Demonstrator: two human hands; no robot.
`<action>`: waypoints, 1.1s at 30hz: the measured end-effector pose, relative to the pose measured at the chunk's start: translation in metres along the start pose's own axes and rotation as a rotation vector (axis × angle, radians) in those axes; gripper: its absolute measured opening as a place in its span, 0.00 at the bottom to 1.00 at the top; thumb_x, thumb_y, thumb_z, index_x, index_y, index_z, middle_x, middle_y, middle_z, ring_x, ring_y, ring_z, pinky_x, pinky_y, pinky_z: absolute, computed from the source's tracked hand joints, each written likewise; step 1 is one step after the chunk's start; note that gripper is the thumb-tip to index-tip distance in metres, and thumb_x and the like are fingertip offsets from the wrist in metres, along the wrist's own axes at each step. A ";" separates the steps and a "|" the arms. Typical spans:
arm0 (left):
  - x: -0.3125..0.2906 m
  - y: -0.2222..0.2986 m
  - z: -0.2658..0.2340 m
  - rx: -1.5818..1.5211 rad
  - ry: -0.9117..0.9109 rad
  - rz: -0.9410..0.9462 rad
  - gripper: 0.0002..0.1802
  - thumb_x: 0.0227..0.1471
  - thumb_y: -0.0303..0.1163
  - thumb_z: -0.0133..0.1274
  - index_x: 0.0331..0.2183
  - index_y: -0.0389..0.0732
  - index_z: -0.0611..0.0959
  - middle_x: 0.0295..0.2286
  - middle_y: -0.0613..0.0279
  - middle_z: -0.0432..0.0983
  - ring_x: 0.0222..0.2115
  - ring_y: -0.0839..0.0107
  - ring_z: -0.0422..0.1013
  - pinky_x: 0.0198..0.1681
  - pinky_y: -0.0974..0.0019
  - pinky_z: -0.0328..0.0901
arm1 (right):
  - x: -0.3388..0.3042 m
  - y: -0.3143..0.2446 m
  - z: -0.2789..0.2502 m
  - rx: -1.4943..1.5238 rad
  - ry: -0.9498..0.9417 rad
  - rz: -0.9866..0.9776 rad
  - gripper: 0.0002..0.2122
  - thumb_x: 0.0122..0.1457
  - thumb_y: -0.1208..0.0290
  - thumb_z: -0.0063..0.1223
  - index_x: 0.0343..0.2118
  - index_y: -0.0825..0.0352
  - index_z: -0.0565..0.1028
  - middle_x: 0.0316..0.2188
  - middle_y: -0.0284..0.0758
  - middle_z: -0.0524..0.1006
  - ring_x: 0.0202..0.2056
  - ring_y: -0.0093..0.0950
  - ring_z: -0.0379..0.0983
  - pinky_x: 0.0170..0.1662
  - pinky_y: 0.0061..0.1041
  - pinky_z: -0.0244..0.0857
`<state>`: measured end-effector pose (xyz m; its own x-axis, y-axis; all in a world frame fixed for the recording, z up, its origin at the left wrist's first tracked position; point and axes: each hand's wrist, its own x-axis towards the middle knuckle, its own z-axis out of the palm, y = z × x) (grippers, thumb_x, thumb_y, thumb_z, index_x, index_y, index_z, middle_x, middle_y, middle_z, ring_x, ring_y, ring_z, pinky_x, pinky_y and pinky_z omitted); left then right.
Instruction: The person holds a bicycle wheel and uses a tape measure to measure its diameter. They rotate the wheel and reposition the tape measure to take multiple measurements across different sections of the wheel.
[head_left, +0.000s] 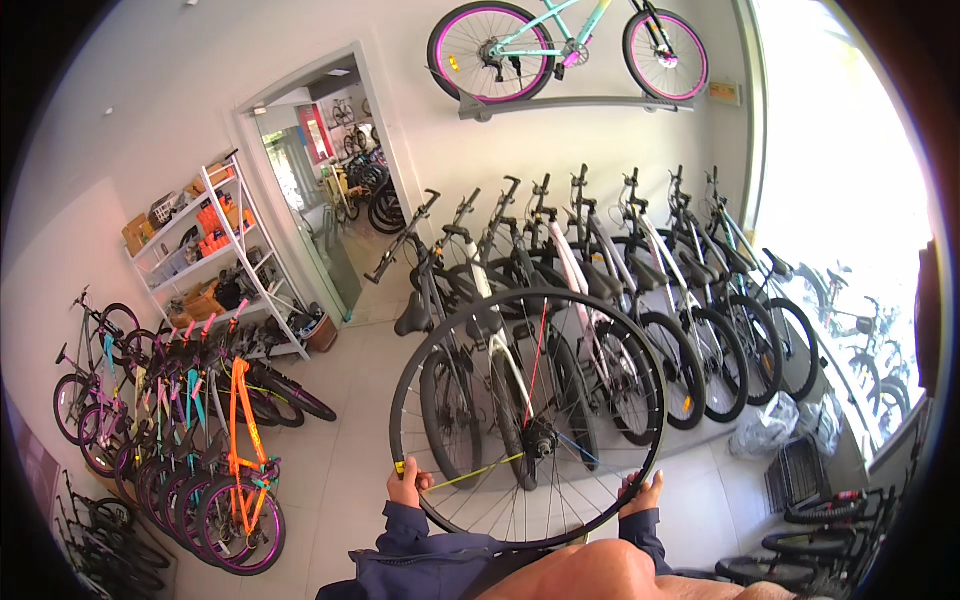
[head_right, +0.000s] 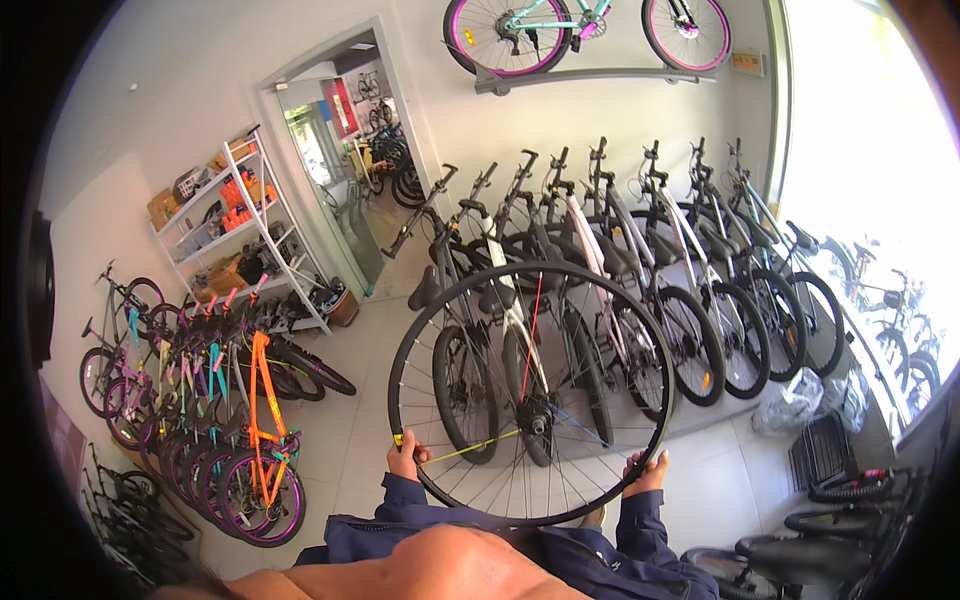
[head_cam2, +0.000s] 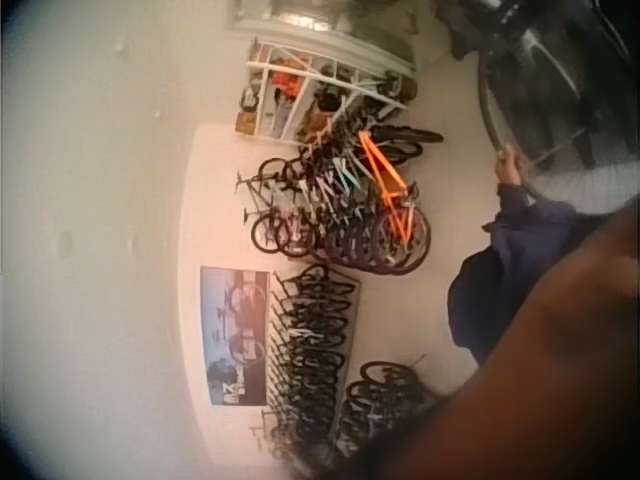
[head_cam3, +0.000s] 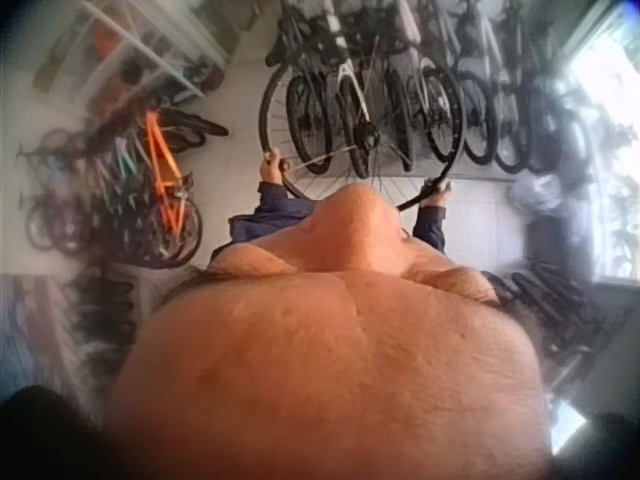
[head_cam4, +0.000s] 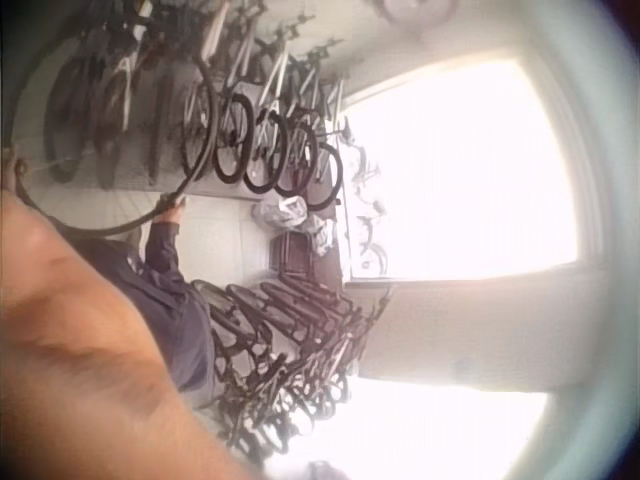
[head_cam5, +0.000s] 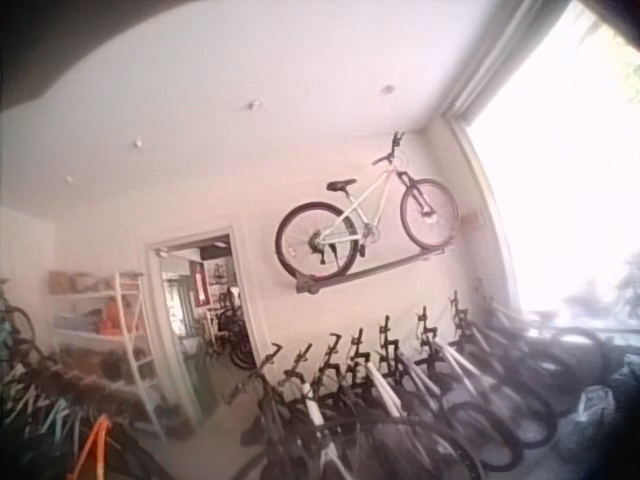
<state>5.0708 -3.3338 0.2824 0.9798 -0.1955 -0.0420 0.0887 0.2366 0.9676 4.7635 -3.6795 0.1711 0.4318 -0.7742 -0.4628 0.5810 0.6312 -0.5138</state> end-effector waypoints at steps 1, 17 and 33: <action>0.012 -0.002 0.018 -0.016 0.011 0.002 0.23 0.54 0.48 0.57 0.24 0.37 0.74 0.16 0.59 0.72 0.15 0.73 0.67 0.21 0.68 0.67 | 0.024 -0.006 0.011 0.007 0.044 0.014 0.26 0.56 0.35 0.40 0.24 0.58 0.72 0.20 0.28 0.73 0.24 0.26 0.68 0.26 0.24 0.59; 0.134 -0.030 0.147 -0.025 0.171 -0.112 0.22 0.54 0.46 0.57 0.25 0.36 0.75 0.17 0.60 0.72 0.14 0.76 0.67 0.22 0.70 0.71 | 0.214 -0.044 0.109 -0.141 0.042 0.052 0.28 0.53 0.31 0.42 0.24 0.55 0.73 0.19 0.26 0.73 0.22 0.25 0.67 0.27 0.25 0.58; 0.272 -0.041 0.159 -0.106 0.109 -0.077 0.21 0.54 0.45 0.58 0.25 0.38 0.73 0.16 0.60 0.73 0.14 0.74 0.68 0.18 0.72 0.64 | 0.272 -0.014 0.200 -0.113 0.064 0.004 0.27 0.53 0.33 0.44 0.26 0.56 0.73 0.21 0.26 0.74 0.24 0.26 0.68 0.30 0.25 0.60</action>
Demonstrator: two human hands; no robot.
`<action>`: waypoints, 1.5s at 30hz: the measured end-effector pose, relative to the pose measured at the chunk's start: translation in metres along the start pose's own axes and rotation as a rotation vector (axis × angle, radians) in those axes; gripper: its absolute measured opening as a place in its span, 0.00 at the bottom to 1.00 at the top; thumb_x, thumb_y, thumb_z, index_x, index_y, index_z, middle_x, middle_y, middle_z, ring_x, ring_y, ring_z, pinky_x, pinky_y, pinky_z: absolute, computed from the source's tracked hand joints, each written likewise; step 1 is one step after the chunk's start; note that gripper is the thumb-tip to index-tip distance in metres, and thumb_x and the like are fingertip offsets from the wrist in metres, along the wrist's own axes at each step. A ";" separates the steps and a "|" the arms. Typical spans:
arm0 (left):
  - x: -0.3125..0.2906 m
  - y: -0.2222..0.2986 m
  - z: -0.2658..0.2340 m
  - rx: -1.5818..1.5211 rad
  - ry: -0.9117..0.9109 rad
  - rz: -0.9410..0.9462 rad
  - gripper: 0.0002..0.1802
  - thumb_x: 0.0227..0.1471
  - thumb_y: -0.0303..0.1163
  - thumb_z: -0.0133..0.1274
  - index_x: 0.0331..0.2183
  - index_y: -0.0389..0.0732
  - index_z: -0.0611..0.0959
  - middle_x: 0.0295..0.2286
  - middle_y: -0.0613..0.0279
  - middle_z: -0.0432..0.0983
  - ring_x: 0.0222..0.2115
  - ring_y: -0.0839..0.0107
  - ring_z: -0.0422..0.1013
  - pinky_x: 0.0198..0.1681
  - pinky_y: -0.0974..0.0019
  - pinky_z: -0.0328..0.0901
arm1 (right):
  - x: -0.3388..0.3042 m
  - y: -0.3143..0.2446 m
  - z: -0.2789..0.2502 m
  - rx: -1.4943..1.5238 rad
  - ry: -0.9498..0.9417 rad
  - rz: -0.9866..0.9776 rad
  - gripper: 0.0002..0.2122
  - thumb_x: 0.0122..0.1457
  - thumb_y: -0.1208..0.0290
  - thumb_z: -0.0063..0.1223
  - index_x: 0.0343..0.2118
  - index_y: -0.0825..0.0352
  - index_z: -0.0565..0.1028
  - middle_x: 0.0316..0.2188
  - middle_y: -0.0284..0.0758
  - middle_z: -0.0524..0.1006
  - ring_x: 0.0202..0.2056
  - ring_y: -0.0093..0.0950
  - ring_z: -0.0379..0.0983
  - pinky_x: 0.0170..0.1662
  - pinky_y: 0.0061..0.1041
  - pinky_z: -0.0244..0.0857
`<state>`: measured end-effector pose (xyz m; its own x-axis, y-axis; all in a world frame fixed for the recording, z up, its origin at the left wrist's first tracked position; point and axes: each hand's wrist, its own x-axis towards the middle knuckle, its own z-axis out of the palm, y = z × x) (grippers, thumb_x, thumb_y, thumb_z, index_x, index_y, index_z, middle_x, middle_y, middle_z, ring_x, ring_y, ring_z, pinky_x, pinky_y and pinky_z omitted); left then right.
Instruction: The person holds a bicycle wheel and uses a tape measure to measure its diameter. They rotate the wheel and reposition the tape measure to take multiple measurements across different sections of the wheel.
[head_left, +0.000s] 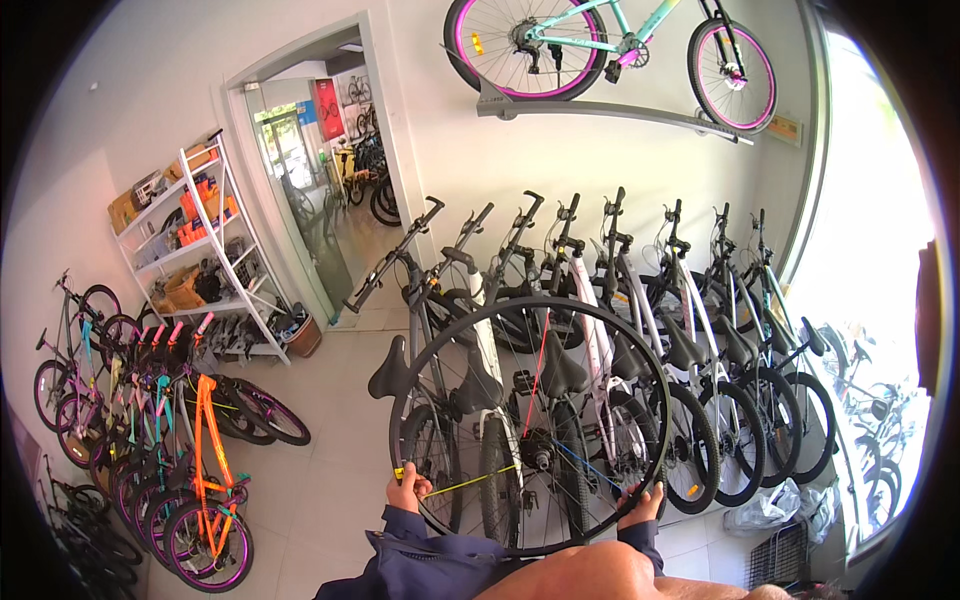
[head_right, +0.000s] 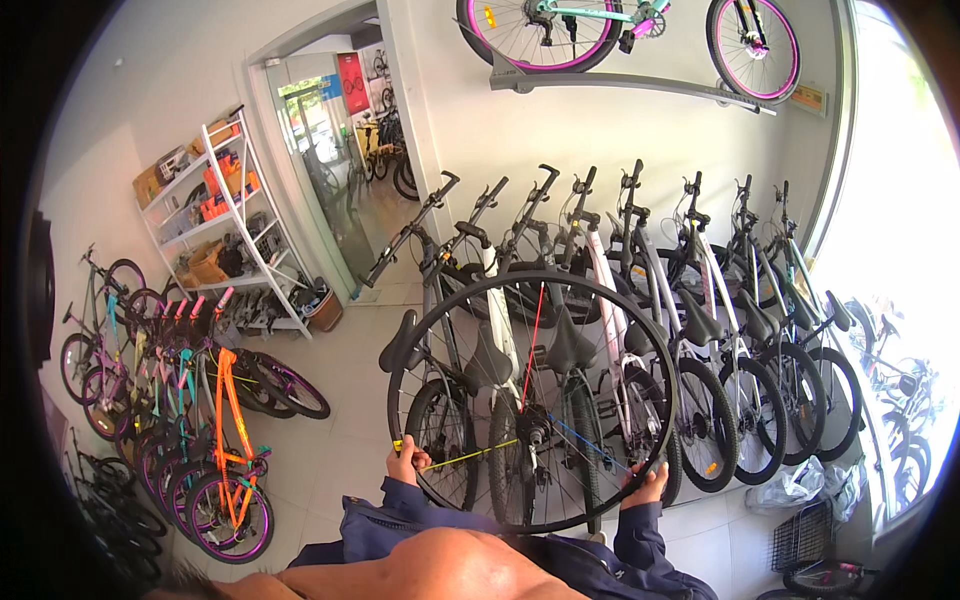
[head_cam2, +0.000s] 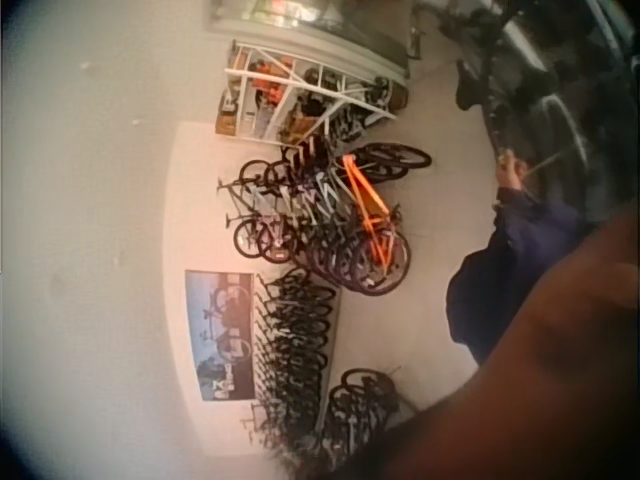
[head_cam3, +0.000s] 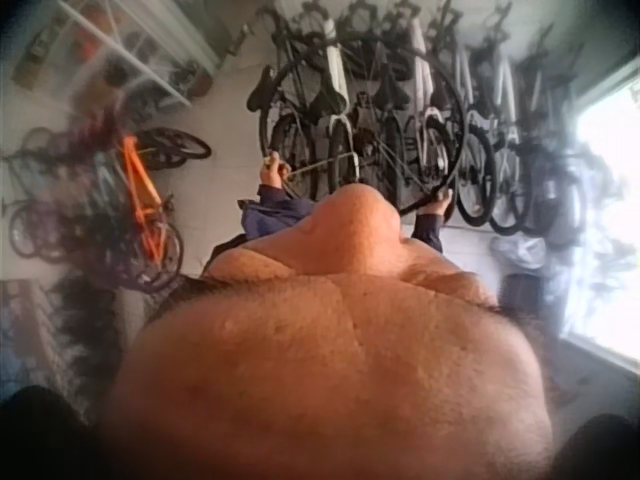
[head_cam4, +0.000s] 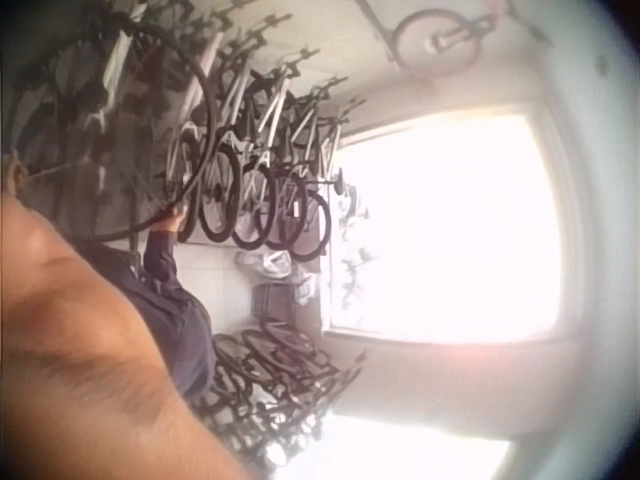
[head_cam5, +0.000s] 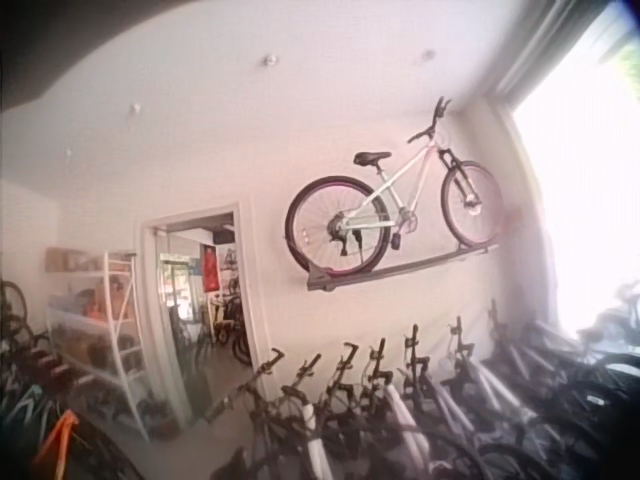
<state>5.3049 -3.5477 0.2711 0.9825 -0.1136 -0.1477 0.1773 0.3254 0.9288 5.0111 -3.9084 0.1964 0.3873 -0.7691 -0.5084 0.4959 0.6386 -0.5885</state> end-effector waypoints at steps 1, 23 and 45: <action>-0.002 -0.002 0.003 0.006 0.008 0.019 0.21 0.54 0.45 0.58 0.25 0.38 0.73 0.16 0.61 0.73 0.14 0.74 0.68 0.18 0.73 0.62 | 0.004 -0.004 0.001 -0.003 -0.036 0.001 0.26 0.54 0.34 0.44 0.25 0.57 0.73 0.20 0.27 0.74 0.24 0.27 0.69 0.29 0.24 0.61; -0.024 -0.007 0.074 0.042 0.112 -0.018 0.21 0.55 0.47 0.56 0.26 0.38 0.75 0.17 0.62 0.73 0.14 0.76 0.66 0.21 0.72 0.67 | 0.084 -0.057 0.029 -0.078 -0.090 0.120 0.24 0.57 0.37 0.41 0.22 0.56 0.69 0.18 0.25 0.69 0.22 0.25 0.67 0.24 0.24 0.59; -0.019 -0.009 0.053 0.020 0.081 -0.009 0.21 0.55 0.47 0.56 0.26 0.38 0.74 0.17 0.62 0.72 0.15 0.76 0.66 0.23 0.68 0.70 | 0.063 -0.046 0.030 -0.073 -0.074 0.078 0.22 0.57 0.39 0.46 0.26 0.56 0.72 0.19 0.24 0.71 0.24 0.24 0.68 0.26 0.24 0.61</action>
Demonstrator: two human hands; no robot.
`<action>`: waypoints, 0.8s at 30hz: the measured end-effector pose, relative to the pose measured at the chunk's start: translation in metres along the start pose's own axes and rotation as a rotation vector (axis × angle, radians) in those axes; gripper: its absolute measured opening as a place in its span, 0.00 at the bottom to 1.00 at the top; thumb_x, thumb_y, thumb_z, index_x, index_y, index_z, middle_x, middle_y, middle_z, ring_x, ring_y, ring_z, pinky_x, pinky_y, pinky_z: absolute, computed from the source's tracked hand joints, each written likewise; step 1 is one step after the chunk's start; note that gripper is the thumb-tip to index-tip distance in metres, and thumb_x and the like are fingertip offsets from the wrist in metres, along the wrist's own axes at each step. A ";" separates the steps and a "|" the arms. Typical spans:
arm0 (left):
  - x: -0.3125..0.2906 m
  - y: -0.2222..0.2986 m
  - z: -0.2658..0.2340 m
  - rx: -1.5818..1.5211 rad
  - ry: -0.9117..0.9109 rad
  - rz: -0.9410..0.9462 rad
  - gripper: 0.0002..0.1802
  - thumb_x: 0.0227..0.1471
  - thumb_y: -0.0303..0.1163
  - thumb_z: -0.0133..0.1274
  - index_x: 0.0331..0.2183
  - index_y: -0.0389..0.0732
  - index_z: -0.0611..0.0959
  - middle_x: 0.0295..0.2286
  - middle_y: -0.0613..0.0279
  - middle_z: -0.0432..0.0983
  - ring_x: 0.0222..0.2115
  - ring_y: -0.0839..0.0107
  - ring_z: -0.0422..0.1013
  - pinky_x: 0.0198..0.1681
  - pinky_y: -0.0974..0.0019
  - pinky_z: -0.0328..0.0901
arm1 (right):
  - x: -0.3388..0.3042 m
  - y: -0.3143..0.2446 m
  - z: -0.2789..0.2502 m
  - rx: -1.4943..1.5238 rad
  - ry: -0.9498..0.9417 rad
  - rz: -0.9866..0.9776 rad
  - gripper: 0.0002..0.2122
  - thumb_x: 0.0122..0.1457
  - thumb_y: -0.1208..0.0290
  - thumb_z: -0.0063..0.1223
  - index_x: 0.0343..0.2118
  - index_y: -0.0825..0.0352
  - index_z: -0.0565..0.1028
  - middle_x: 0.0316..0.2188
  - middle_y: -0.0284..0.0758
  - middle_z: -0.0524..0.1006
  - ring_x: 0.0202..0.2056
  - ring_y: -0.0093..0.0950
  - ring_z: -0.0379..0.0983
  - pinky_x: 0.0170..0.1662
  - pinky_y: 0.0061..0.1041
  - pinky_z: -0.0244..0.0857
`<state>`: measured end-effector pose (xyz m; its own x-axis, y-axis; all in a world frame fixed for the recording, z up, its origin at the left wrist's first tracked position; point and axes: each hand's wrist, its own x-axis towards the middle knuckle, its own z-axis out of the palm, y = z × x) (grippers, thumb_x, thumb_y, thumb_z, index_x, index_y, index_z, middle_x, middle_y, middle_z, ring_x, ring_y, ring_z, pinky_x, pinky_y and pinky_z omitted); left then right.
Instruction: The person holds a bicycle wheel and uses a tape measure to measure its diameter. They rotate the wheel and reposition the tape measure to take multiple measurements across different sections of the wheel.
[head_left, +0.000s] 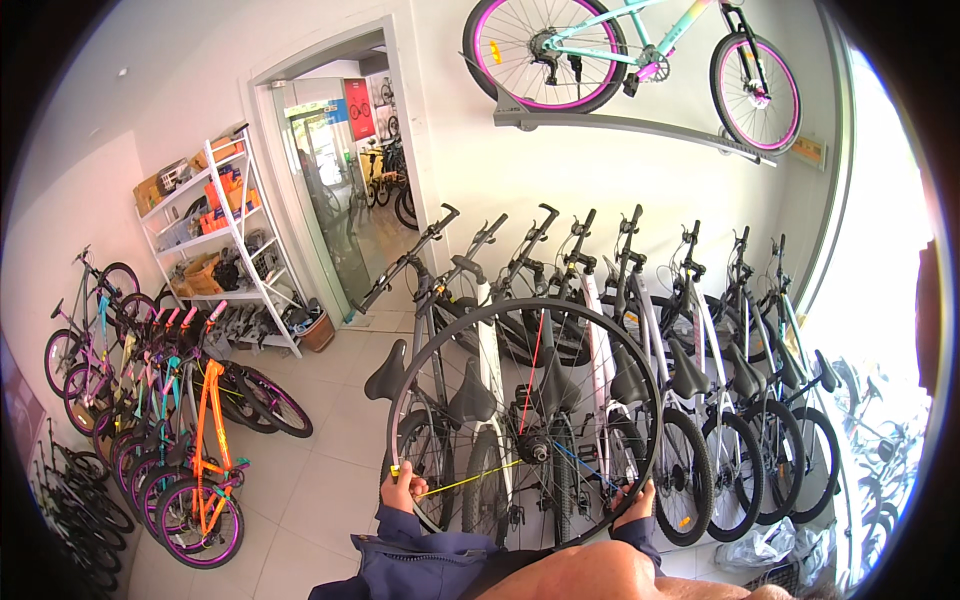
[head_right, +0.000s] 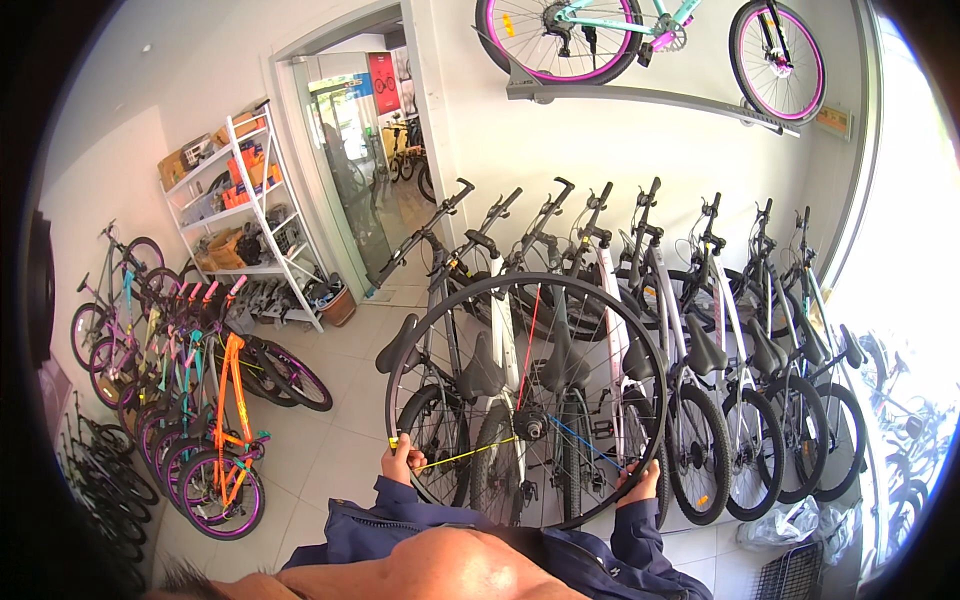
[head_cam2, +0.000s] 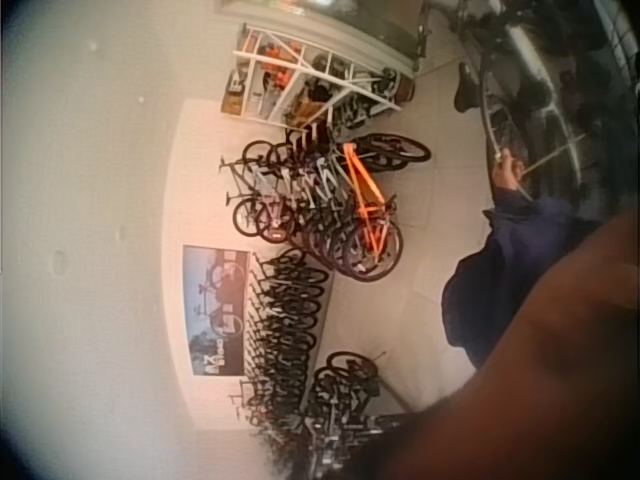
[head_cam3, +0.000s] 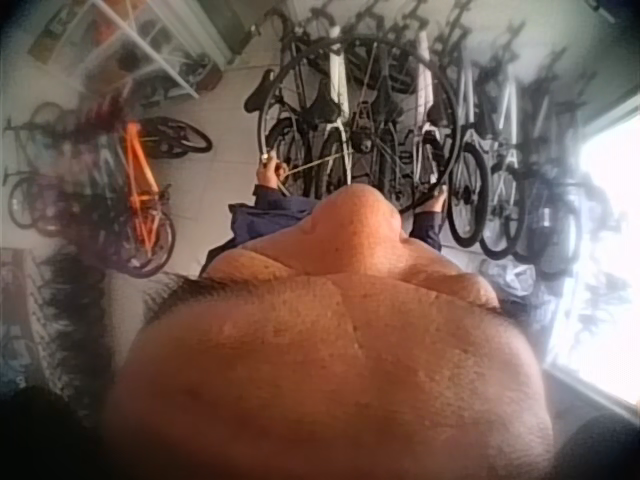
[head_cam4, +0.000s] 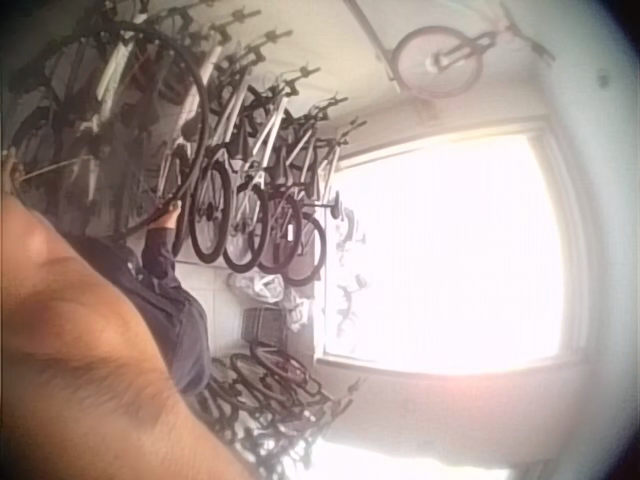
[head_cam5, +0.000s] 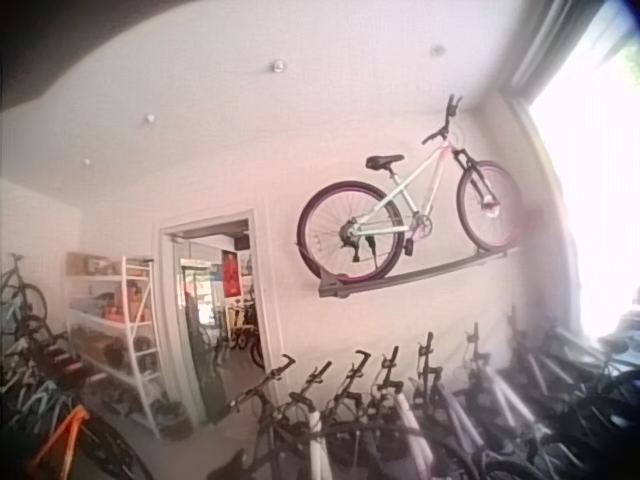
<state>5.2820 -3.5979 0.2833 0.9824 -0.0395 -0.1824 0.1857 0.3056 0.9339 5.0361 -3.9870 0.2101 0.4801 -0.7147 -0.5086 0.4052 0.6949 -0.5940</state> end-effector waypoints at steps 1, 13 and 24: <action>-0.001 0.000 -0.001 -0.011 0.006 -0.011 0.20 0.55 0.46 0.57 0.27 0.38 0.75 0.18 0.62 0.73 0.15 0.76 0.66 0.23 0.69 0.70 | 0.000 0.000 -0.001 0.002 -0.005 0.003 0.22 0.57 0.39 0.46 0.26 0.56 0.72 0.20 0.24 0.72 0.24 0.24 0.68 0.26 0.24 0.61; -0.007 0.000 -0.004 0.006 -0.003 -0.015 0.20 0.54 0.47 0.57 0.27 0.37 0.75 0.18 0.62 0.73 0.15 0.76 0.67 0.23 0.70 0.71 | -0.001 0.002 -0.010 0.006 -0.007 -0.002 0.22 0.57 0.39 0.46 0.26 0.57 0.71 0.20 0.25 0.71 0.25 0.25 0.68 0.27 0.24 0.61; -0.010 0.001 0.001 0.007 0.003 -0.028 0.22 0.53 0.48 0.58 0.27 0.37 0.75 0.17 0.62 0.73 0.15 0.76 0.66 0.23 0.69 0.70 | -0.007 -0.003 -0.009 0.021 -0.010 0.004 0.22 0.57 0.39 0.44 0.24 0.57 0.70 0.19 0.25 0.70 0.23 0.25 0.66 0.26 0.25 0.59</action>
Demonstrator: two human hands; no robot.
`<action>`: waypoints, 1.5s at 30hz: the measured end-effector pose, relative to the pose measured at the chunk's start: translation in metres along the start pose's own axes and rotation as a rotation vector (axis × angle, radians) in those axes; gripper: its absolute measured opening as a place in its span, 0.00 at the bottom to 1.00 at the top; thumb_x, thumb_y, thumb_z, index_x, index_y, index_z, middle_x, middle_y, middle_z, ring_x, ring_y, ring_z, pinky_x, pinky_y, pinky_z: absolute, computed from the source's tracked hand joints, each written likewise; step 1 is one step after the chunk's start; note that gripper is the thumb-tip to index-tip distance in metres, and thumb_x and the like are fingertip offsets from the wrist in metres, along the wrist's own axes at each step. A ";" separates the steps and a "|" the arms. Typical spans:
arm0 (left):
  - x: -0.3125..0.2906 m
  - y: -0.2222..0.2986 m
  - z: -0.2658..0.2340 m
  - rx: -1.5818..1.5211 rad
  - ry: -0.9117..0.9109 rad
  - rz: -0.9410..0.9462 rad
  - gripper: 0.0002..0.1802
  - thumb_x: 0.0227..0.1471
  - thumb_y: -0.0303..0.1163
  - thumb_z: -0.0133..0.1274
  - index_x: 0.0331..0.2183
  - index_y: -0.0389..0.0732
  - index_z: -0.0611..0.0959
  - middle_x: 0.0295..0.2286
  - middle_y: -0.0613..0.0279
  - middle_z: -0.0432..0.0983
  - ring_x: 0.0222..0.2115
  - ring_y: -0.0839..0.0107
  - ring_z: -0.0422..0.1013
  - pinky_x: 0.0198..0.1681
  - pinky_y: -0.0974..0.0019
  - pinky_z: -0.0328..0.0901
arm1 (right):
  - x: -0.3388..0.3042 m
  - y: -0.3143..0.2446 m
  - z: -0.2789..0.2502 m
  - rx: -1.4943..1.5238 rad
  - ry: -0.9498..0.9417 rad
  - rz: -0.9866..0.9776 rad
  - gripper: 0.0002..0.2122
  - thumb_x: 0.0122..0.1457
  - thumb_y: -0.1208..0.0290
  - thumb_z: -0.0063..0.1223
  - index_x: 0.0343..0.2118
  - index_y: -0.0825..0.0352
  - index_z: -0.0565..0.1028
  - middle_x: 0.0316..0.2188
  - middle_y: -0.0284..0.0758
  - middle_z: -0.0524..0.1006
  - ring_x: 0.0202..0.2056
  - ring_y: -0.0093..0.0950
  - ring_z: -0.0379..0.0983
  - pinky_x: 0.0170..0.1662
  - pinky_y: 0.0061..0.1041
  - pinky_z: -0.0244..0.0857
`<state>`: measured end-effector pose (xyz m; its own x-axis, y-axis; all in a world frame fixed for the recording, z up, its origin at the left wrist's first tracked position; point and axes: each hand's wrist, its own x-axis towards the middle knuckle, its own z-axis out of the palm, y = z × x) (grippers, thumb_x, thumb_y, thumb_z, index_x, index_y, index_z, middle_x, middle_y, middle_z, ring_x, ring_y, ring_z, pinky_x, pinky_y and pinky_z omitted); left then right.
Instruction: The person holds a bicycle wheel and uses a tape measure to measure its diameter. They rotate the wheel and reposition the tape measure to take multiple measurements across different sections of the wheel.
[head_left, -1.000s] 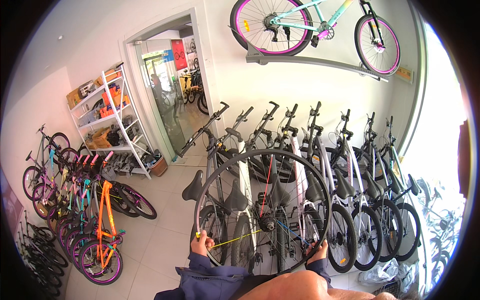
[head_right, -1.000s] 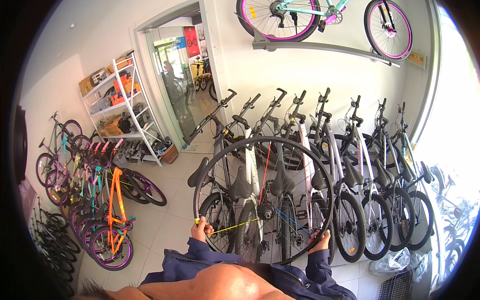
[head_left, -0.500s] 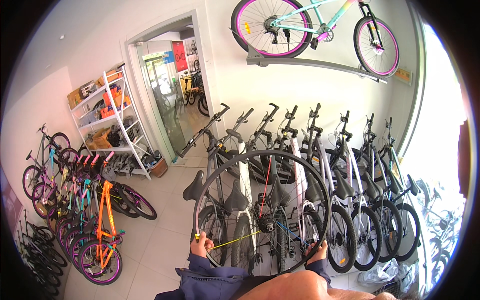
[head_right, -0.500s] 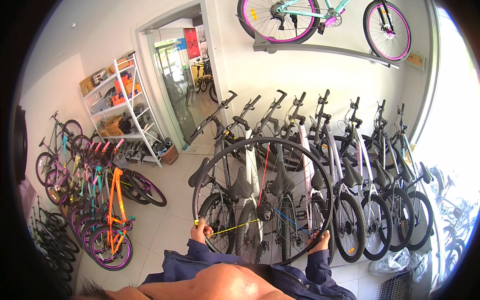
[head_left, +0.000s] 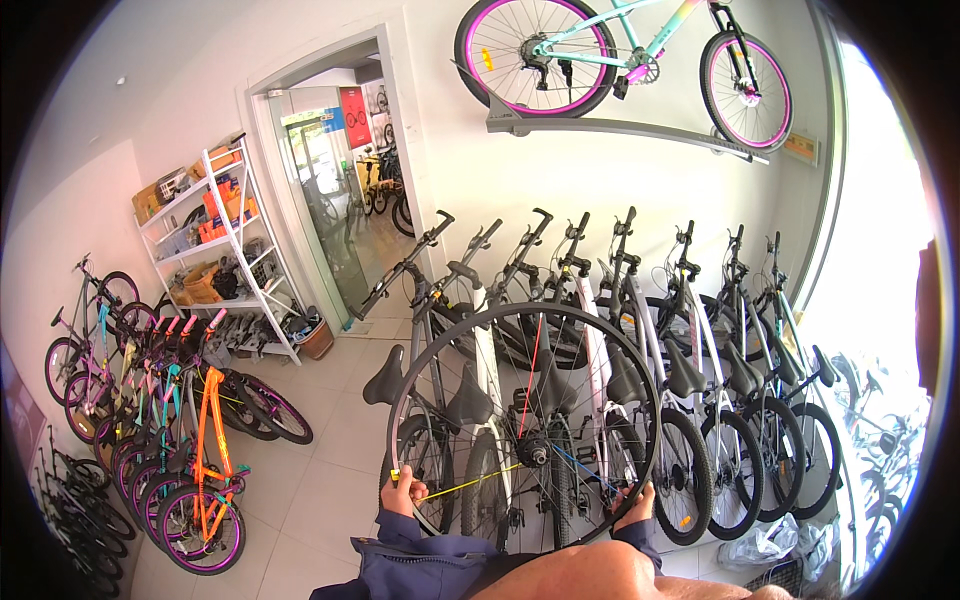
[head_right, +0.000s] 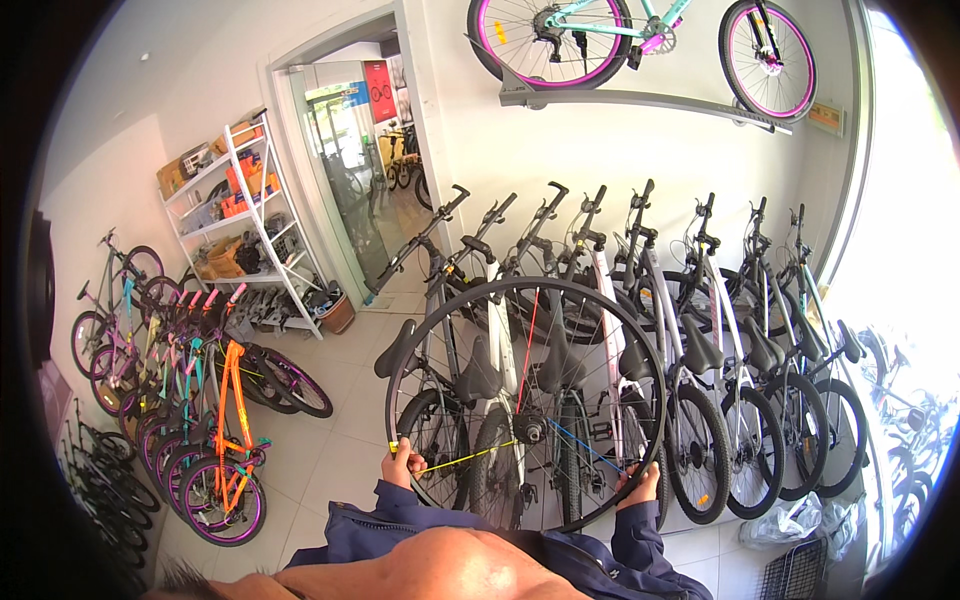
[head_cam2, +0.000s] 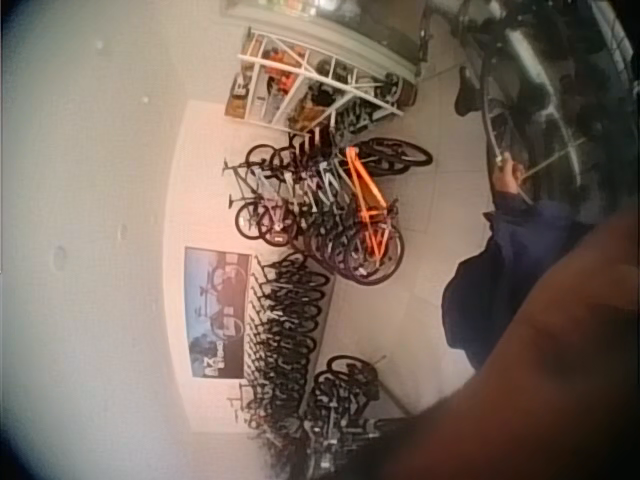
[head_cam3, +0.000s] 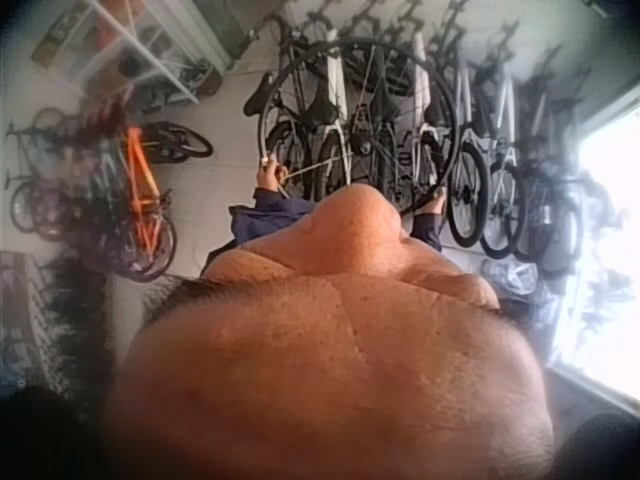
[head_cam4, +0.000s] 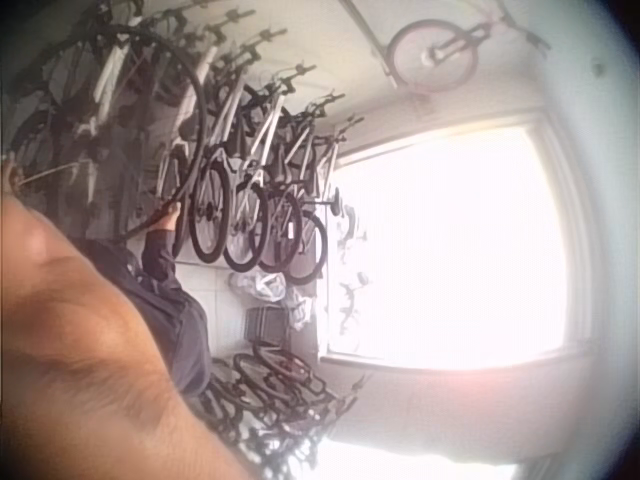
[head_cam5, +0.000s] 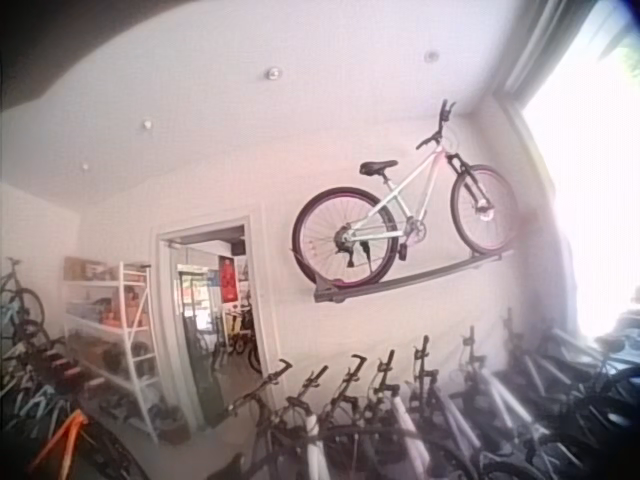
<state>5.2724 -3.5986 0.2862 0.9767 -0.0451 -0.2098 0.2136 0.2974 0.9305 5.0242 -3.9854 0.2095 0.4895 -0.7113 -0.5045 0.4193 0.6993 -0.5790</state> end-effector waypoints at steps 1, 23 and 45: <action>-0.001 0.000 0.001 0.001 0.008 -0.004 0.22 0.53 0.48 0.58 0.27 0.37 0.75 0.17 0.62 0.73 0.15 0.76 0.66 0.23 0.69 0.70 | 0.000 0.000 0.000 0.001 -0.012 0.004 0.22 0.57 0.39 0.44 0.24 0.57 0.70 0.19 0.25 0.70 0.23 0.25 0.66 0.26 0.25 0.59; -0.002 0.005 0.002 0.003 0.020 -0.011 0.20 0.54 0.45 0.57 0.25 0.39 0.73 0.16 0.62 0.72 0.15 0.75 0.66 0.23 0.66 0.71 | 0.007 0.005 -0.005 0.009 -0.048 0.007 0.21 0.56 0.39 0.47 0.26 0.55 0.71 0.20 0.24 0.71 0.24 0.24 0.68 0.27 0.24 0.60; -0.004 0.006 0.007 0.015 -0.021 -0.012 0.20 0.54 0.47 0.57 0.26 0.40 0.73 0.17 0.63 0.71 0.15 0.75 0.66 0.22 0.68 0.69 | 0.002 0.002 -0.009 0.011 0.026 -0.004 0.21 0.57 0.39 0.46 0.28 0.56 0.72 0.20 0.24 0.72 0.24 0.24 0.68 0.27 0.25 0.61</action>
<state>5.2701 -3.6040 0.2943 0.9743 -0.0691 -0.2146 0.2254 0.2828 0.9323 5.0187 -3.9862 0.2015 0.4676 -0.7159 -0.5185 0.4296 0.6967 -0.5745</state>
